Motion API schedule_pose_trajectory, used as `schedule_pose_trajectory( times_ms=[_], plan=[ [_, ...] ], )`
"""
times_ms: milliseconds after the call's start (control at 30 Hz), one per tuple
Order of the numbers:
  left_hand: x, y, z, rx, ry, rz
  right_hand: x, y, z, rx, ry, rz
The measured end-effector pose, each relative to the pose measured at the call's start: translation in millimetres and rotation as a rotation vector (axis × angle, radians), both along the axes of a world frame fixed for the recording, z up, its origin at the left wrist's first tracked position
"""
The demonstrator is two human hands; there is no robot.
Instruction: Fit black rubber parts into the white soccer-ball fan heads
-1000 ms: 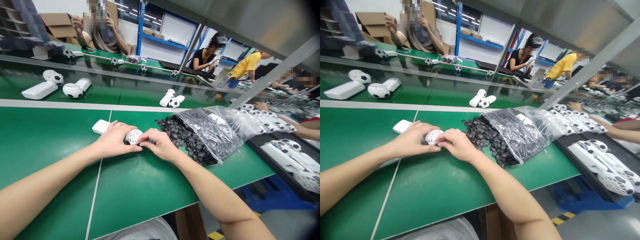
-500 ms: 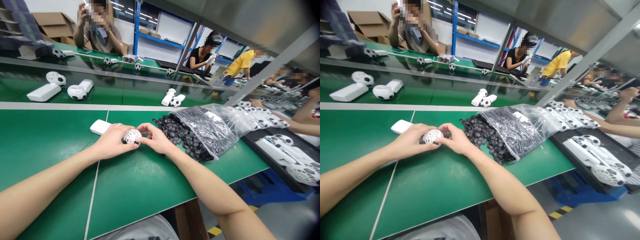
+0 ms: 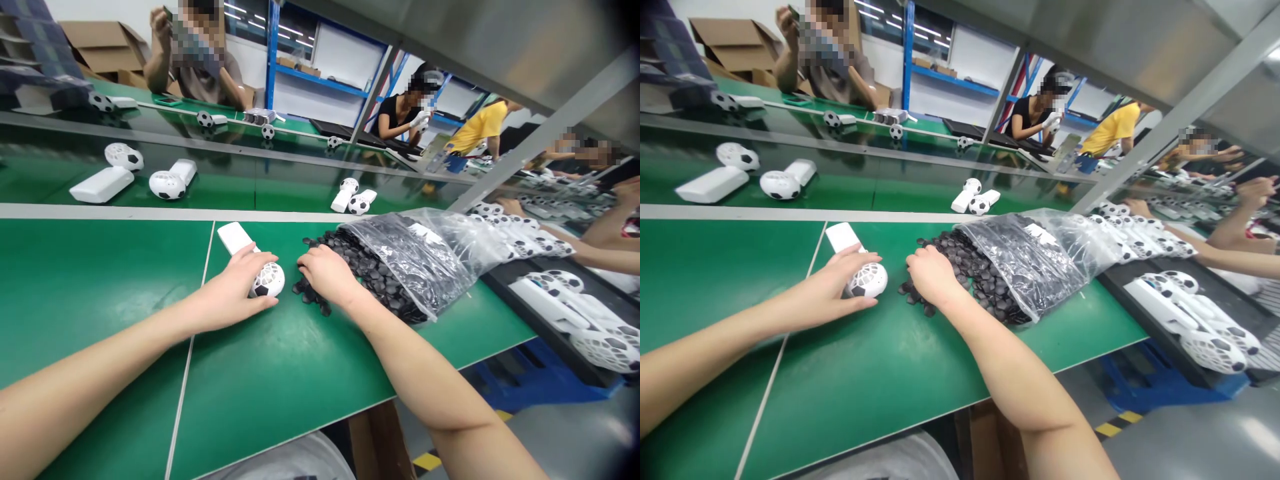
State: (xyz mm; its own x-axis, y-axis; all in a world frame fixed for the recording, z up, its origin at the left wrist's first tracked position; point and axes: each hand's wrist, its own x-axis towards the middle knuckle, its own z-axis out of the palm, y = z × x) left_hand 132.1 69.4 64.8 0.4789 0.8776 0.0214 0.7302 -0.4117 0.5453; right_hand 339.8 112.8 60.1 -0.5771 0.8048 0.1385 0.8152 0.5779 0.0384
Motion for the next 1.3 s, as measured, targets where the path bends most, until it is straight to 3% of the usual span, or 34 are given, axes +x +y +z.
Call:
schedule_pose_trajectory(
  times_ms=[133, 233, 333, 433, 633, 967, 1033, 1133, 1300],
  plan=[
    [-2, 4, 3.6, -0.057, -0.048, -0.098, 1, 1, 3.6, 0.014, 0.072, 0.011],
    [-7, 7, 8.5, -0.09, -0.051, -0.137, 4, -6, 10.7, -0.15, 0.463, 0.082],
    [-7, 7, 8.9, -0.1, -0.059, -0.114, 1, -16, 14.9, -0.326, 0.756, 0.275],
    [-2, 5, 5.9, -0.094, -0.097, -0.086, -5, -23, 11.6, -0.376, 0.799, 0.38],
    [6, 1, 1.5, -0.05, -0.171, -0.003, -12, -19, 2.0, -0.364, 0.858, 0.322],
    [12, 0, -0.3, -0.008, -0.168, 0.03, -13, -8, 4.5, -0.585, 0.842, 0.116],
    [9, 1, -0.2, -0.024, -0.15, 0.02, -6, -4, 5.6, -0.517, 0.78, 0.021],
    [3, 3, -0.9, -0.042, -0.166, -0.024, 8, 3, 8.3, -0.225, 0.518, -0.166],
    [-1, 5, 2.3, -0.065, -0.18, -0.118, 13, 3, 9.5, -0.14, 0.086, -0.183]
  ],
)
